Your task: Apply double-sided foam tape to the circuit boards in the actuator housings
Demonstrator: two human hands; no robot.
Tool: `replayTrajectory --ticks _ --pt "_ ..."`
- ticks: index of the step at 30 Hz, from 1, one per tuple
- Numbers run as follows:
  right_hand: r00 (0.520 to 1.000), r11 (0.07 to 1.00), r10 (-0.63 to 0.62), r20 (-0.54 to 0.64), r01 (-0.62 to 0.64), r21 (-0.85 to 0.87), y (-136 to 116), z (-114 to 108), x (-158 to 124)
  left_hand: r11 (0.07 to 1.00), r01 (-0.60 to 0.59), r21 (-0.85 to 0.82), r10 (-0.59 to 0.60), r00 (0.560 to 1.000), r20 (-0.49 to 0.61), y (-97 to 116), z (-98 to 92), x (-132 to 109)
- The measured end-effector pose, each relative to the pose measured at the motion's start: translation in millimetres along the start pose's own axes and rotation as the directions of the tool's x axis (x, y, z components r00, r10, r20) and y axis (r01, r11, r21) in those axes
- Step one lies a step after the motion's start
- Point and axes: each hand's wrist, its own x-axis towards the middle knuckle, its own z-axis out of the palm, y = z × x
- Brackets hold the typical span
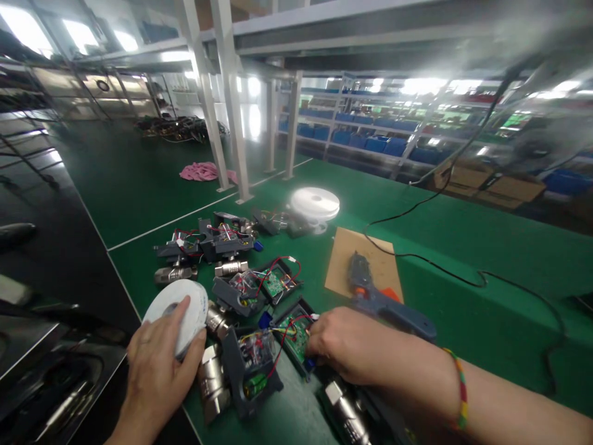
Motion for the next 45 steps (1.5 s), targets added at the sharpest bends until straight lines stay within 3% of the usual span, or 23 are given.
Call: replayTrajectory --ticks 20,34,39,42,45 --pt "0.990 0.952 0.135 0.038 -0.140 0.272 12.0 6.6 16.8 0.999 0.022 -0.046 -0.022 1.000 -0.004 1.4 1.1 0.1" --pt "0.999 0.899 0.036 0.002 -0.033 0.436 28.9 14.9 13.8 0.998 0.032 -0.058 -0.032 0.999 0.005 -8.7 1.3 -3.5" --pt "0.994 0.927 0.064 -0.084 -0.029 0.374 20.1 16.9 12.1 0.993 0.118 0.002 -0.118 0.991 -0.062 -28.0 -13.5 5.6" --pt "0.989 0.976 0.091 -0.116 -0.065 0.210 11.7 21.1 10.9 0.985 0.168 0.028 -0.164 0.981 -0.104 -42.6 -21.0 7.6" --pt "0.980 0.993 0.118 -0.163 -0.116 0.024 3.0 32.2 11.0 0.972 0.236 0.003 -0.235 0.969 -0.080 -55.4 -23.4 11.7"
